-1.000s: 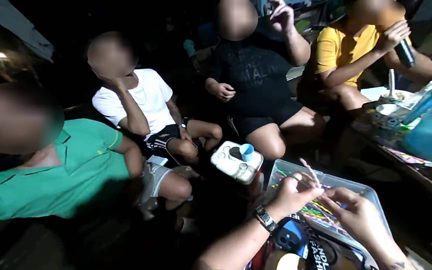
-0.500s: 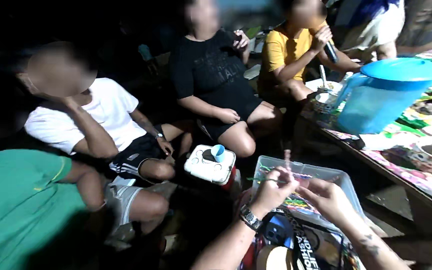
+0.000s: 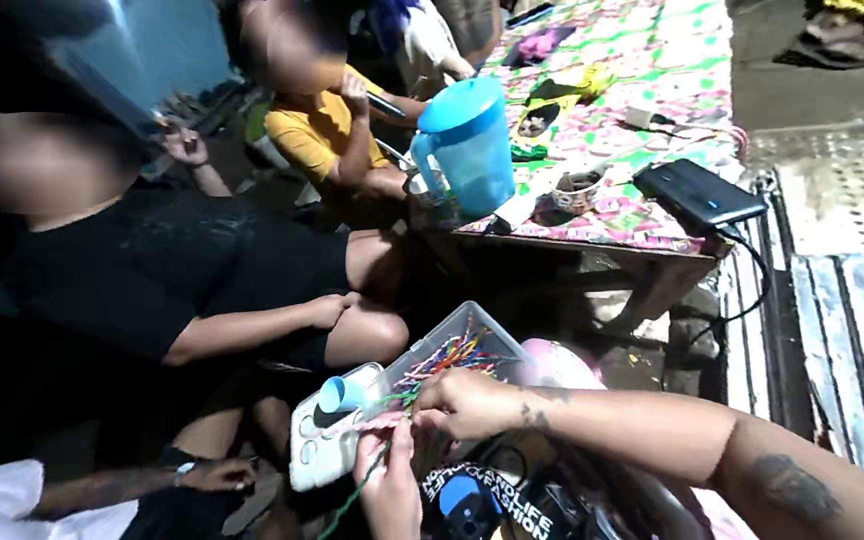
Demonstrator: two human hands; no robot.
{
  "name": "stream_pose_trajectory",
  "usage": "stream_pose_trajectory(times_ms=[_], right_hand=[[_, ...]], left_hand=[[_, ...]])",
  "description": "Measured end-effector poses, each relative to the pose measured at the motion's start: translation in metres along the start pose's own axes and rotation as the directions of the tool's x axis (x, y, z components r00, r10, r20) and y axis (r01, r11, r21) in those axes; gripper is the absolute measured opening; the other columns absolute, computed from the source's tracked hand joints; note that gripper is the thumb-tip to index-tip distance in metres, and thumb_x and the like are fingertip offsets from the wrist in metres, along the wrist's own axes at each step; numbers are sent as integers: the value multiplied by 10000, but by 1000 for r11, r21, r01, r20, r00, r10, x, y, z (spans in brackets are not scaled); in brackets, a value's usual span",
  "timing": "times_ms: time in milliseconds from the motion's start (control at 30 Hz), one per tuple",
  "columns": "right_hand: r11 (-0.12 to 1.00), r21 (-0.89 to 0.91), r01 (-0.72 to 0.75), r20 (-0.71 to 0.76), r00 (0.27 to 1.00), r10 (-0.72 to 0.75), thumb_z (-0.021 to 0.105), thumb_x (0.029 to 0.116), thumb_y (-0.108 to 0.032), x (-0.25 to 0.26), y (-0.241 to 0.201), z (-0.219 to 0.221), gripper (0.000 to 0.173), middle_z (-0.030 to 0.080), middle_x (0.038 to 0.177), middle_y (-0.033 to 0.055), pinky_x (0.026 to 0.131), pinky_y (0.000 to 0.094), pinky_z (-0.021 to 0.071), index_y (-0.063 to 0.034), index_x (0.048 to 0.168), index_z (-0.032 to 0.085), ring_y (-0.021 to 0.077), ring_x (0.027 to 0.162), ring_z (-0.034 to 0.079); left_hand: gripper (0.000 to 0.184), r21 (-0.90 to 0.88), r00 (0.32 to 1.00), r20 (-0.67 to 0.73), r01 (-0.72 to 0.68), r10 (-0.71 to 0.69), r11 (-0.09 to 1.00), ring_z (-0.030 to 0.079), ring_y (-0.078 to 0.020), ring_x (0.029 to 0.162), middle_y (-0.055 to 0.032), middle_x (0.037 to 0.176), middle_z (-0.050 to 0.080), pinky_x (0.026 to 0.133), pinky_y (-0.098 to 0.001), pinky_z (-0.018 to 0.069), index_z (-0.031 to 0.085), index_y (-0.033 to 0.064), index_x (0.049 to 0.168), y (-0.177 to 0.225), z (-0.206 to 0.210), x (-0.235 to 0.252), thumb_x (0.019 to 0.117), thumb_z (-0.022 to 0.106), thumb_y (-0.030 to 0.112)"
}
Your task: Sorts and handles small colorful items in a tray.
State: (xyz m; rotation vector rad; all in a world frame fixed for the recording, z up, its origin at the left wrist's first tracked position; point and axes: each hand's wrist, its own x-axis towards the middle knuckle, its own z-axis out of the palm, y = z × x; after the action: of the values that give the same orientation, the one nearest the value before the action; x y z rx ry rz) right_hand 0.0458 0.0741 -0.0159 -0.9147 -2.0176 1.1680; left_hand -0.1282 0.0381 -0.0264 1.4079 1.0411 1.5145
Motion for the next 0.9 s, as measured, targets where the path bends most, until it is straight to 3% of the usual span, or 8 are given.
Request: stream_pose_trajectory(times_ms=[133, 300, 500, 600, 700, 800, 900], right_hand=[[999, 43, 34, -55, 998, -32, 660, 989, -183, 14, 7, 3, 233, 705, 960, 202, 830, 575, 519, 33, 966, 745, 343, 923, 679], [999, 38, 1, -102, 995, 2, 677, 967, -158, 22, 3, -5, 200, 664, 912, 200, 741, 582, 498, 39, 950, 702, 355, 871, 654], [998, 5, -57, -83, 995, 57, 589, 1038, -201, 2, -7, -25, 249, 692, 1055, 192, 835, 551, 508, -2, 1131, 708, 345, 1015, 665], [995, 18, -101, -107, 989, 102, 547, 1061, -222, -13, -13, -42, 277, 704, 1005, 169, 830, 551, 498, -12, 1101, 723, 328, 994, 668], [991, 112, -71, -221, 971, 95, 640, 1005, -171, -23, -4, -51, 221, 684, 852, 163, 733, 502, 496, 30, 978, 727, 294, 836, 655], [992, 118, -38, -302, 951, 72, 694, 962, -147, -26, 12, -62, 221, 682, 869, 201, 763, 496, 502, 73, 946, 709, 304, 833, 652], [994, 65, -91, -314, 943, 107, 676, 961, -137, -33, 21, -63, 220, 674, 921, 222, 810, 496, 508, 81, 978, 698, 323, 872, 650]], left_hand=[[217, 19, 998, 31, 60, -61, 998, 589, 44, 631, 106, 854, 675, 573, -112, 500, 585, 119, 1038, 2, -2, 7, 969, 465, -48], [222, 82, 987, 86, 128, -135, 988, 620, 29, 643, 102, 833, 672, 576, -123, 527, 574, 127, 1039, 4, -3, 17, 1024, 403, -13], [251, 78, 987, 138, 72, -82, 994, 643, 11, 688, 87, 826, 662, 614, -132, 541, 566, 97, 1034, -2, 11, 31, 1056, 332, 9], [217, 7, 984, 176, 13, -14, 1000, 626, 8, 665, 73, 849, 656, 585, -133, 530, 565, 96, 1015, -8, 21, 40, 1057, 364, 25], [137, -59, 959, 275, -48, 63, 997, 644, 26, 719, 108, 925, 698, 605, -123, 532, 647, 181, 1036, -15, 37, 44, 1038, 545, 90], [170, -53, 951, 310, 23, -5, 998, 633, 44, 698, 136, 946, 696, 592, -117, 529, 597, 200, 1064, -16, 66, 44, 1035, 502, 63], [160, -14, 955, 282, 101, -93, 995, 627, 30, 669, 114, 893, 686, 573, -133, 534, 599, 149, 1043, -19, 76, 41, 999, 509, 25]])
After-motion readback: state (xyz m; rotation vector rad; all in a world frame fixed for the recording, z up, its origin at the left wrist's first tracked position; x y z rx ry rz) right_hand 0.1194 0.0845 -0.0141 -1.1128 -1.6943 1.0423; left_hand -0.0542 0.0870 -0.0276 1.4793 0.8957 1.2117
